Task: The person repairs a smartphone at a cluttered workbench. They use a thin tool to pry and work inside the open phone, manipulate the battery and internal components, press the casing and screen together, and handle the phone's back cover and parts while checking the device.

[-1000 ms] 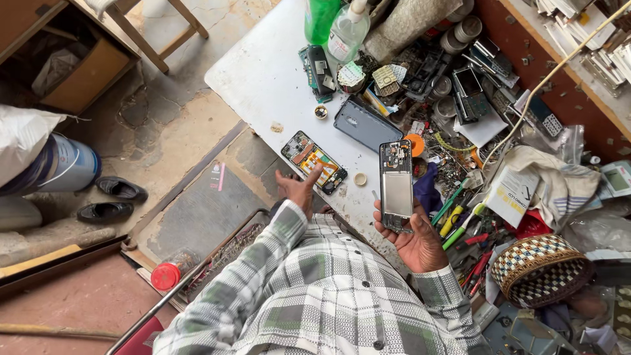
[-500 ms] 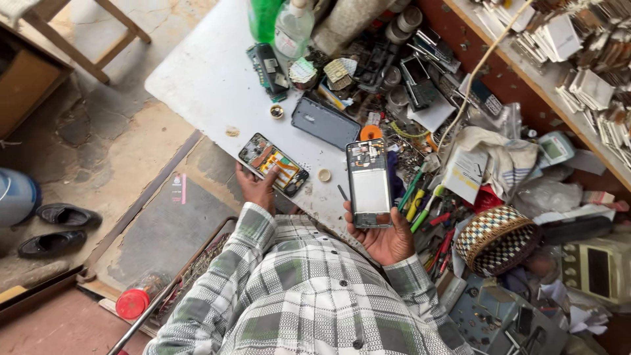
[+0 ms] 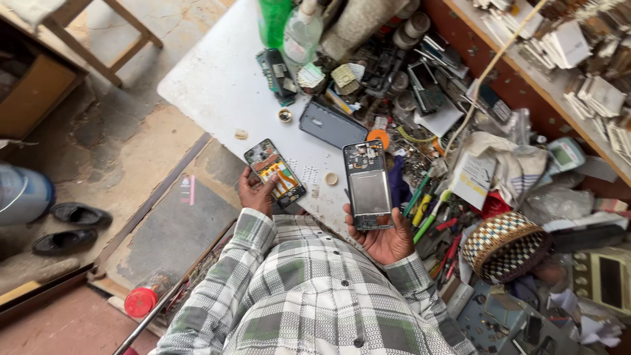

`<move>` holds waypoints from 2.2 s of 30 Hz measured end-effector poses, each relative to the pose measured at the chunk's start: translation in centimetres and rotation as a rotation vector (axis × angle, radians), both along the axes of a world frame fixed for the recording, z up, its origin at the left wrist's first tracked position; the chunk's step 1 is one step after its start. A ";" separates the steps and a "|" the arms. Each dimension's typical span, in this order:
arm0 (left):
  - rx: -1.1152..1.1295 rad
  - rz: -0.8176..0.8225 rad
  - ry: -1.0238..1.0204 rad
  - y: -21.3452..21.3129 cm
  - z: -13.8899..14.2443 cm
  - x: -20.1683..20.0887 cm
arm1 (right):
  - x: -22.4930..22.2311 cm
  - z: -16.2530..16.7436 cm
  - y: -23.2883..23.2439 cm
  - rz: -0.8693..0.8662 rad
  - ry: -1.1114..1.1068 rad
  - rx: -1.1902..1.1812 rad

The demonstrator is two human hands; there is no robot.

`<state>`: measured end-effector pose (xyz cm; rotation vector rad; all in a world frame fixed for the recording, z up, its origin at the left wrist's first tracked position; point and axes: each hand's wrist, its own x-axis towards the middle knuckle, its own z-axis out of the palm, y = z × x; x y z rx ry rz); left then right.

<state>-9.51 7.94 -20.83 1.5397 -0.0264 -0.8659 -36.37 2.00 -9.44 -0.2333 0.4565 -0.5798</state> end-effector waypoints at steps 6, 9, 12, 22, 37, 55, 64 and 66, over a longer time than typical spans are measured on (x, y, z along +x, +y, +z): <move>-0.028 -0.014 -0.016 0.2 1.0 1.2 | 1.5 -0.2 -0.4 0.028 0.012 0.016; 0.025 0.003 0.035 0.2 1.4 1.6 | 2.1 -0.3 -0.8 0.040 0.007 0.014; -0.096 -0.008 0.171 0.3 1.9 2.1 | 2.3 -0.5 -1.0 0.028 0.041 0.014; -0.323 -0.175 0.517 1.5 2.7 3.8 | 3.1 -0.8 -2.1 0.040 0.078 -0.084; -0.625 -0.665 0.766 -5.0 12.0 7.3 | 9.3 5.5 -0.9 -0.368 1.202 -1.356; -0.862 -0.832 1.487 -8.5 11.4 10.8 | 16.8 6.7 1.7 -0.572 1.215 -1.282; -0.829 -0.784 1.480 -8.8 13.1 11.3 | 16.8 6.7 2.1 -0.705 1.185 -1.214; -0.864 -0.784 1.467 -8.9 13.5 11.3 | 15.8 7.0 1.8 -0.767 1.087 -1.096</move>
